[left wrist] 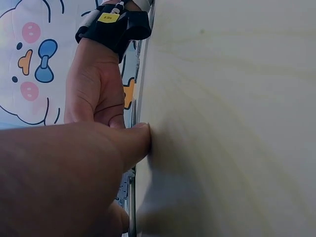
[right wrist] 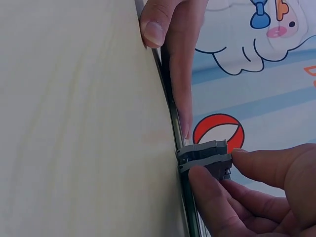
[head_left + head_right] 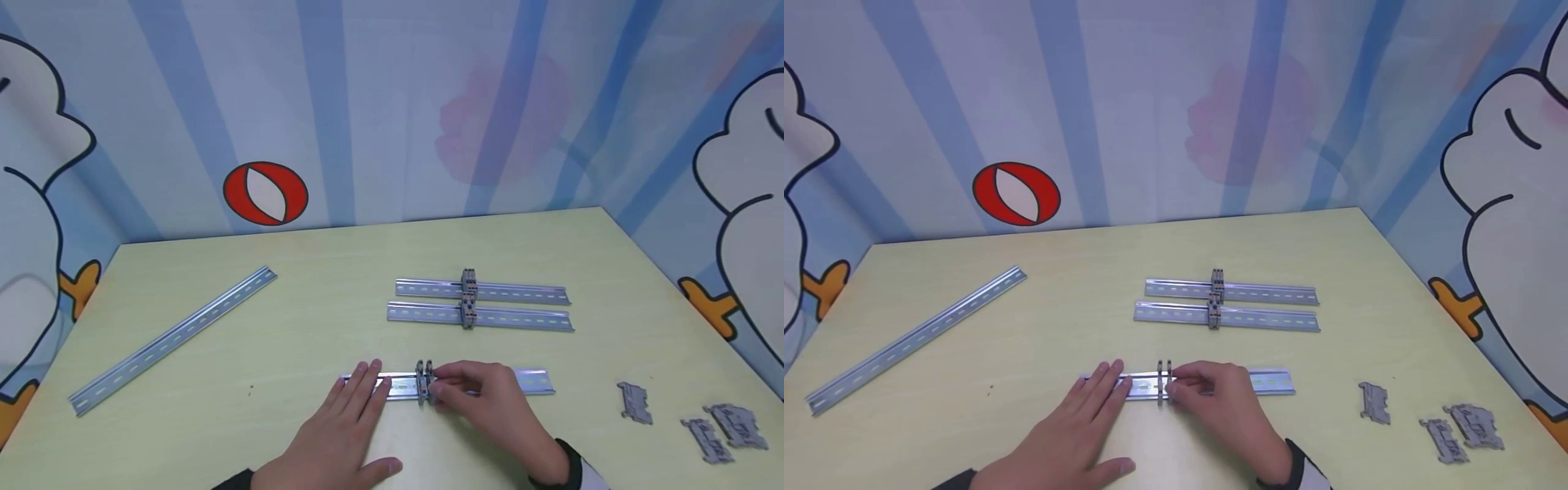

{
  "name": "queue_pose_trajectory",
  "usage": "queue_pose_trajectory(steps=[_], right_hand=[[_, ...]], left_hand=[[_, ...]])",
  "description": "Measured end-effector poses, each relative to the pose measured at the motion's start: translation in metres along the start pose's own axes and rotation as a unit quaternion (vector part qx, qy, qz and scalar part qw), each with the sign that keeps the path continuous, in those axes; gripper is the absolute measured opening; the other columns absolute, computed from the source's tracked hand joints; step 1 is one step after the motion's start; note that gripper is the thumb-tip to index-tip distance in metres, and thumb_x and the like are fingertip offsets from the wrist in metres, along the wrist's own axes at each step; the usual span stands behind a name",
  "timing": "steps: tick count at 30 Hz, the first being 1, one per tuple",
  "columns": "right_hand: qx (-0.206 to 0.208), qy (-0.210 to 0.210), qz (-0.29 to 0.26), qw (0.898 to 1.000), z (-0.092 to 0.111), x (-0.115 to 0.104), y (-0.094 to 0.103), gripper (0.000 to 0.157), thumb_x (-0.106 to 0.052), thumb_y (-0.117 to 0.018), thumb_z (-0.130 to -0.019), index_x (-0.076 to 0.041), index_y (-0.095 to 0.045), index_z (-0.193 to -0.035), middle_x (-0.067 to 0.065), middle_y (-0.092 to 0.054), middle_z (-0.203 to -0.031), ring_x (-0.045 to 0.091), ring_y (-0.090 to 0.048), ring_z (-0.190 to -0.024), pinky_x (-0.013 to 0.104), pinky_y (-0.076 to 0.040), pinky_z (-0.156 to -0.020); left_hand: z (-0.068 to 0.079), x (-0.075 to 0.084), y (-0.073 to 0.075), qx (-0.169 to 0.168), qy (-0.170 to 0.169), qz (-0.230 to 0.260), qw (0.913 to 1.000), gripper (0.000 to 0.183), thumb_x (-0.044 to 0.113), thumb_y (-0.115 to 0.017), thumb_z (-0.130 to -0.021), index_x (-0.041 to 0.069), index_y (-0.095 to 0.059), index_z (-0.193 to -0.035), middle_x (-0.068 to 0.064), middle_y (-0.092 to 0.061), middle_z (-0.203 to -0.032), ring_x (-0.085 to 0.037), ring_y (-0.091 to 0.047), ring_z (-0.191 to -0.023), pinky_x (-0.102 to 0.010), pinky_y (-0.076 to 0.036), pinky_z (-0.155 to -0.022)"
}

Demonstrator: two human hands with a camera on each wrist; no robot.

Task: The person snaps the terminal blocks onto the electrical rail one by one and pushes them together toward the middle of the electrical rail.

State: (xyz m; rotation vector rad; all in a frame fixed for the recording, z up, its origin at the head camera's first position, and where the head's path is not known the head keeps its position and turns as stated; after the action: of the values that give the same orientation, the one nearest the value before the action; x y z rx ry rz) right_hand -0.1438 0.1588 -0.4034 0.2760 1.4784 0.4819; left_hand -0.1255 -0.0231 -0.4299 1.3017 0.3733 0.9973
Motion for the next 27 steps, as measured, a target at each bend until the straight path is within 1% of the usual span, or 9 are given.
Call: queue_pose_trajectory(steps=[3,5,11,15,18,21,24,27], right_hand=[[-0.006,0.01,-0.004,1.0,0.0,-0.003,-0.003,0.023,-0.019,-0.076,-0.085,-0.006,-0.075,-0.105,0.01,-0.08,-0.093,0.013,-0.077,-0.079,0.019,-0.059,-0.068],[-0.006,0.008,-0.002,1.0,0.0,-0.004,-0.004,0.023,-0.018,-0.076,-0.085,-0.006,-0.075,-0.105,0.009,-0.08,-0.093,0.012,-0.077,-0.08,0.019,-0.059,-0.068],[-0.006,0.004,0.027,1.0,-0.002,-0.005,-0.008,0.022,-0.021,-0.078,-0.083,-0.011,-0.077,-0.103,0.003,-0.081,-0.09,0.007,-0.075,-0.079,0.017,-0.058,-0.071],[-0.014,0.01,0.024,1.0,-0.002,-0.008,-0.009,0.022,-0.019,-0.078,-0.083,-0.009,-0.077,-0.104,0.004,-0.081,-0.089,0.007,-0.075,-0.079,0.017,-0.058,-0.072],[-0.011,0.021,0.03,0.999,-0.002,-0.01,-0.007,0.022,-0.017,-0.076,-0.084,-0.008,-0.076,-0.105,0.004,-0.08,-0.09,0.007,-0.074,-0.078,0.016,-0.058,-0.071],[0.008,0.026,0.051,0.998,-0.002,-0.01,0.004,0.022,-0.017,-0.074,-0.086,-0.008,-0.075,-0.106,0.004,-0.08,-0.092,0.008,-0.073,-0.079,0.015,-0.058,-0.071],[0.046,0.039,0.089,0.994,-0.001,-0.011,0.024,0.021,-0.015,-0.073,-0.088,-0.007,-0.075,-0.107,0.004,-0.08,-0.093,0.011,-0.074,-0.081,0.017,-0.059,-0.071],[0.088,0.046,0.144,0.985,0.001,-0.008,0.05,0.021,-0.014,-0.072,-0.088,-0.006,-0.075,-0.107,0.005,-0.08,-0.094,0.015,-0.074,-0.084,0.021,-0.06,-0.071]], left_hand=[[0.0,-0.001,0.0,-0.005,0.003,0.0,1.0,0.1,0.077,-0.042,-0.085,0.016,-0.015,-0.158,-0.004,0.0,-0.168,-0.026,-0.001,-0.153,-0.049,-0.016,-0.123],[0.0,-0.002,0.001,-0.005,0.002,0.001,1.0,0.099,0.077,-0.042,-0.085,0.016,-0.015,-0.158,-0.004,0.0,-0.168,-0.026,-0.001,-0.153,-0.049,-0.017,-0.123],[0.003,-0.002,0.003,0.007,-0.003,0.003,1.0,0.099,0.075,-0.043,-0.086,0.014,-0.015,-0.158,-0.005,-0.001,-0.168,-0.026,-0.002,-0.153,-0.05,-0.018,-0.122],[0.003,-0.003,0.003,0.008,-0.001,0.001,1.0,0.099,0.075,-0.044,-0.086,0.014,-0.015,-0.158,-0.005,-0.001,-0.168,-0.026,-0.002,-0.153,-0.049,-0.018,-0.122],[0.003,-0.004,0.003,0.003,0.003,-0.002,1.0,0.099,0.077,-0.042,-0.085,0.015,-0.015,-0.158,-0.005,-0.001,-0.168,-0.026,-0.002,-0.153,-0.049,-0.017,-0.123],[0.002,-0.005,0.002,-0.001,0.007,-0.002,1.0,0.1,0.079,-0.04,-0.084,0.016,-0.015,-0.158,-0.004,-0.001,-0.168,-0.025,-0.002,-0.153,-0.049,-0.017,-0.123],[0.002,-0.005,0.001,0.001,0.004,-0.003,1.0,0.1,0.079,-0.038,-0.085,0.016,-0.015,-0.158,-0.004,-0.001,-0.168,-0.025,-0.002,-0.153,-0.049,-0.017,-0.123],[0.003,-0.003,0.0,0.008,-0.007,-0.002,0.9999,0.099,0.078,-0.038,-0.086,0.014,-0.015,-0.158,-0.006,-0.003,-0.168,-0.026,-0.003,-0.153,-0.05,-0.018,-0.122]])
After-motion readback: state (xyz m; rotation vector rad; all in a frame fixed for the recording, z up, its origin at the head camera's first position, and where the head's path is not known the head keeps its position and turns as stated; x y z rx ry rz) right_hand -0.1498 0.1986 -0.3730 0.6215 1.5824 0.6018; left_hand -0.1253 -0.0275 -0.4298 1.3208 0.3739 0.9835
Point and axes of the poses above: each hand's wrist, its own z-axis away from the middle knuckle, its own y-axis out of the back of the hand, x = y × z, the point moved 8 cm from there along -z, towards the middle knuckle
